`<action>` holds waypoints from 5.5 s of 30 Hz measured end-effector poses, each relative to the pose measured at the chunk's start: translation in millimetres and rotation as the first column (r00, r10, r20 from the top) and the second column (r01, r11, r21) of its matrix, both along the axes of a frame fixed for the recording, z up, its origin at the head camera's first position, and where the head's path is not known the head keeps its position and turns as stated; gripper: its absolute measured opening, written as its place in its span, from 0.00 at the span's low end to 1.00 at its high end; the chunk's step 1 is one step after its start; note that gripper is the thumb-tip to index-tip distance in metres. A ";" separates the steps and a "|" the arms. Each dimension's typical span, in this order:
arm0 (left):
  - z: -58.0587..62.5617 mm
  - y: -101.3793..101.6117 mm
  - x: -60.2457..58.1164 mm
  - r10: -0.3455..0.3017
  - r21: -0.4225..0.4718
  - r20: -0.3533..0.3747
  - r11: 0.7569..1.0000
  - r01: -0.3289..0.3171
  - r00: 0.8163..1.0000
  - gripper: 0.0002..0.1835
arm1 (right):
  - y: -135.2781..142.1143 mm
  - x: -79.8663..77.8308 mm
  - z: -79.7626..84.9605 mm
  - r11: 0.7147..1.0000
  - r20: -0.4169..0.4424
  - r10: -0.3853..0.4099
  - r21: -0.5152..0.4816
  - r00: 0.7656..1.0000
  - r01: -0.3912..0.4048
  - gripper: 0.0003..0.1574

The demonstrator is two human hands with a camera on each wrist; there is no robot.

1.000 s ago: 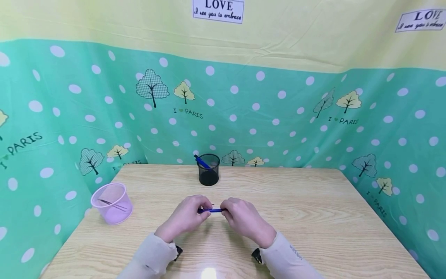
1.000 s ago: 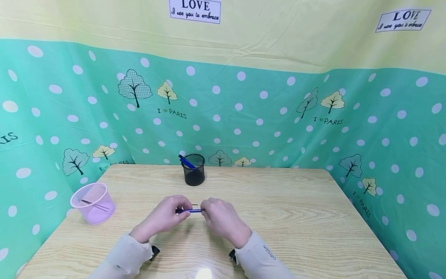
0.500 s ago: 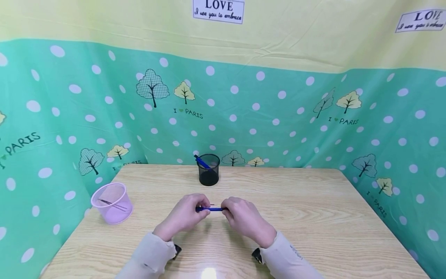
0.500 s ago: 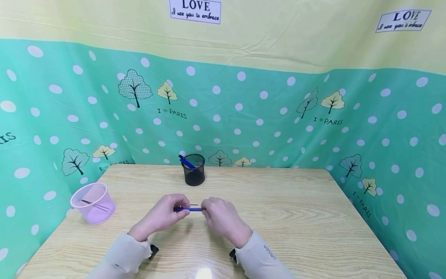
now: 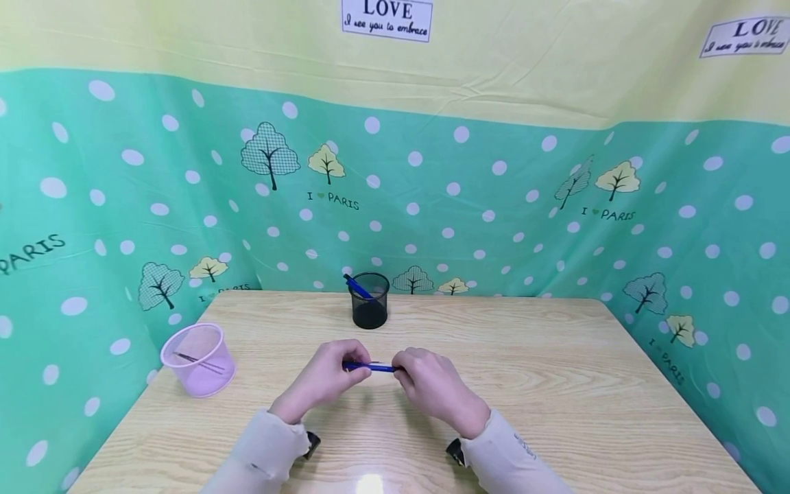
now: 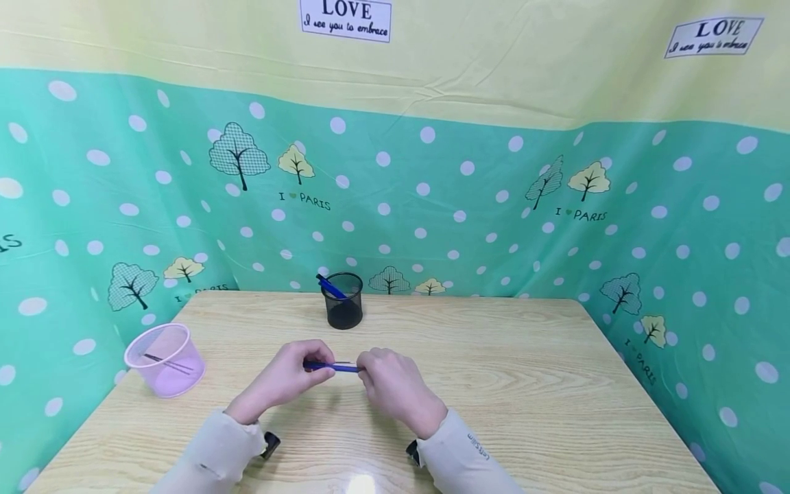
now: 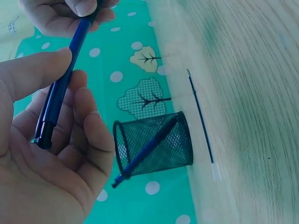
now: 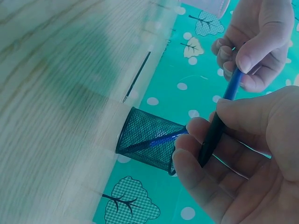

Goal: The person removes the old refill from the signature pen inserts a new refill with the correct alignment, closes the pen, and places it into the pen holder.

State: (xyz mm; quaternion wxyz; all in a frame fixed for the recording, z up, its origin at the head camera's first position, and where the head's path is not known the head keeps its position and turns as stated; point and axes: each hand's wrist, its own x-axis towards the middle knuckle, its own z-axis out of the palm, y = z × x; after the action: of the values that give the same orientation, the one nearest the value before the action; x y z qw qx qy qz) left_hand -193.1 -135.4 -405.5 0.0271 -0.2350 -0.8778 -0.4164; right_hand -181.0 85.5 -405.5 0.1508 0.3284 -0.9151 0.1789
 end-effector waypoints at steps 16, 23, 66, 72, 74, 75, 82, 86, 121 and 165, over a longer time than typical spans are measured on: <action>0.4 0.1 -2.0 0.023 0.167 0.093 0.985 -0.038 0.995 0.07 | 0.0 0.3 3.1 1.000 0.034 -0.008 0.000 0.999 0.008 0.02; 0.7 1.5 -1.9 0.039 0.326 0.193 0.940 -0.102 0.980 0.11 | 0.0 0.3 2.6 1.000 0.015 0.000 -0.029 1.000 0.000 0.02; -0.9 5.3 -3.4 -0.021 0.634 0.353 0.740 -0.223 0.935 0.16 | -0.3 -1.7 -0.4 0.993 -0.004 -0.002 -0.114 1.000 0.002 0.05; -0.5 4.0 -4.8 -0.010 0.636 0.353 0.736 -0.232 0.935 0.16 | -0.7 -2.2 0.1 0.994 0.012 -0.014 -0.110 1.000 0.016 0.07; -0.3 3.5 -5.1 -0.003 0.631 0.357 0.738 -0.239 0.934 0.16 | -0.6 -2.3 0.3 0.994 0.016 -0.017 -0.108 1.000 0.019 0.08; 0.0 3.2 -5.2 -0.001 0.631 0.359 0.737 -0.242 0.933 0.16 | -0.5 -2.3 0.4 0.994 0.015 -0.019 -0.108 1.000 0.021 0.08; 2.2 -0.6 -5.4 0.021 0.635 0.363 0.726 -0.264 0.932 0.17 | 0.5 -2.8 0.4 0.994 -0.018 -0.037 -0.104 0.999 0.035 0.09; 3.8 -2.6 -6.2 0.023 0.639 0.351 0.725 -0.257 0.936 0.18 | 1.3 -3.3 0.3 0.993 -0.028 -0.041 -0.109 0.999 0.038 0.09; 15.8 -33.1 -27.0 0.138 0.587 0.335 0.743 -0.321 0.932 0.21 | 13.2 -40.0 -7.1 0.975 0.125 -0.121 -0.171 0.985 0.142 0.16; 30.9 -40.9 -68.9 0.196 0.710 0.309 0.603 -0.363 0.931 0.18 | -18.5 -103.1 -4.3 0.937 0.335 -0.178 -0.231 0.925 0.264 0.43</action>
State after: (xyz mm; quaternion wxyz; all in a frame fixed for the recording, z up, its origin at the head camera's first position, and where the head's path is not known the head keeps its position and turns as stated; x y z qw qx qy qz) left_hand -262.0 -176.3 -374.6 0.0994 -0.0183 -0.6469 -0.7559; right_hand -284.1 67.1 -409.8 0.0686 0.1664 -0.9254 0.3334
